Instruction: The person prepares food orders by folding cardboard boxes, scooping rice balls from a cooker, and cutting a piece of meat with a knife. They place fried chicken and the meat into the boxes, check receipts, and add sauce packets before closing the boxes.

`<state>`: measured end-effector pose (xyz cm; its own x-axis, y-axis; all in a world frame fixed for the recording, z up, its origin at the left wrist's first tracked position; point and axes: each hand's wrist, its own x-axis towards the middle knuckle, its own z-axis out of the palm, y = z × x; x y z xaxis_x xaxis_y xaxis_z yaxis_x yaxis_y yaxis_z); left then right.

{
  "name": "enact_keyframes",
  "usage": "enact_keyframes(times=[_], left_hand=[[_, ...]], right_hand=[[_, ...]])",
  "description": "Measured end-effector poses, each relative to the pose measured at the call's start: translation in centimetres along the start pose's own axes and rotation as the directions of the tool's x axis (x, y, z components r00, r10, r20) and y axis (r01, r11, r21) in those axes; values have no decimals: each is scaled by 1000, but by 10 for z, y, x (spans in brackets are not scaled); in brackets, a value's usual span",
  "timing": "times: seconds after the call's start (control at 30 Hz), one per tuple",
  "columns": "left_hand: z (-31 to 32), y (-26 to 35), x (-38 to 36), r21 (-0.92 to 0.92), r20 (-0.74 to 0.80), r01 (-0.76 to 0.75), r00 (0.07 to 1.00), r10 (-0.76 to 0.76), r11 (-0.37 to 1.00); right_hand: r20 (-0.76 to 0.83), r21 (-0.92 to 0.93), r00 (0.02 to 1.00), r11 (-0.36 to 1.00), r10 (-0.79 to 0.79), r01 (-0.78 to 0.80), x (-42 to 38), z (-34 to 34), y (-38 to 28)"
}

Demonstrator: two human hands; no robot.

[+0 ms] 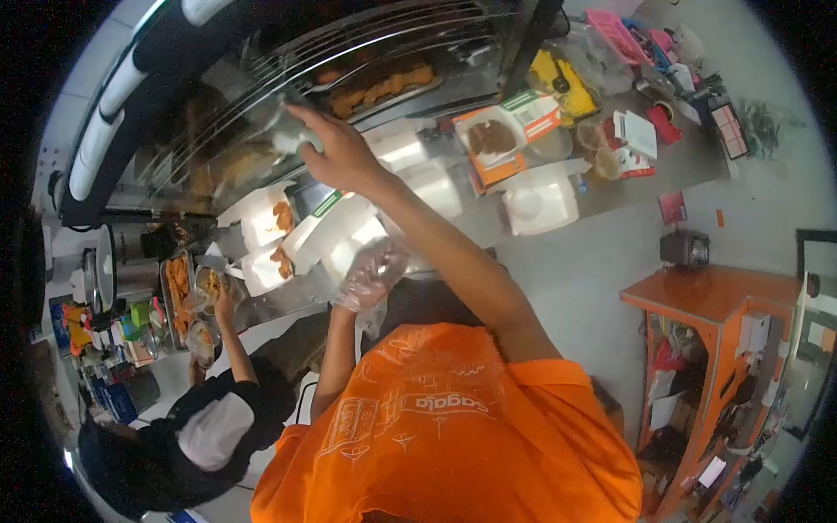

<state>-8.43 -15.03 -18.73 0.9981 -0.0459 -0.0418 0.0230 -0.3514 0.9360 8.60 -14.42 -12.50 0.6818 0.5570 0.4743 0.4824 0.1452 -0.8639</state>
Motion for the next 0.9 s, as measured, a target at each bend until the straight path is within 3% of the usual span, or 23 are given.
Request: enact_keyframes(times=[0.07, 0.1, 0.13, 0.17, 0.2, 0.23, 0.3, 0.37, 0.43, 0.47, 0.57, 0.63, 0.8, 0.9], left_hand=[[14, 10, 41, -70, -157, 23, 987, -33, 997], [14, 20, 66, 50, -246, 3, 969, 9, 999], [13, 37, 98, 132, -399, -150, 897, 191, 980], [3, 53, 130, 172, -446, -174, 864, 234, 970], [-10, 60, 164, 369, -500, -144, 802, 327, 918], [-21, 59, 199, 626, -592, -6, 647, 480, 780], [-66, 71, 261, 645, -601, 414, 794, 93, 642], [-78, 101, 301, 579, -608, 690, 720, -334, 434], [-123, -34, 355, 736, -602, 511, 794, 85, 445], [-133, -42, 362, 740, -610, 516, 784, 109, 432], [-132, -30, 353, 698, -641, 558, 767, 44, 449], [-133, -27, 345, 673, -659, 583, 752, 13, 455], [-133, -17, 336, 584, -716, 619, 697, -25, 525], [-131, -9, 335, 545, -713, 594, 700, -46, 592]], right_hand=[[70, -37, 993, 995, -90, 93, -25, -72, -15], [107, 78, 994, 997, -32, 23, -40, -113, -26], [121, 40, 992, 998, 41, -46, -60, -153, -28], [113, 65, 975, 978, 189, -197, -78, -186, -29], [94, 65, 958, 959, 269, -276, -100, -218, -24], [77, 66, 935, 934, 345, -350, -122, -245, -13], [-6, -60, 909, 907, 418, -417, -169, -284, 12], [-18, -3, 832, 832, 554, -555, -202, -306, 19], [-16, 33, 805, 805, 592, -592, -230, -320, 22], [-20, 67, 777, 776, 629, -627, -239, -326, 25], [-39, 160, 714, 710, 699, -686, -259, -340, 30], [-64, 187, 743, 739, 667, -647, -270, -346, 43], [-22, 102, 750, 748, 661, -656, -238, -356, 39], [55, 10, 819, 820, 572, -573, -200, -351, 35]])
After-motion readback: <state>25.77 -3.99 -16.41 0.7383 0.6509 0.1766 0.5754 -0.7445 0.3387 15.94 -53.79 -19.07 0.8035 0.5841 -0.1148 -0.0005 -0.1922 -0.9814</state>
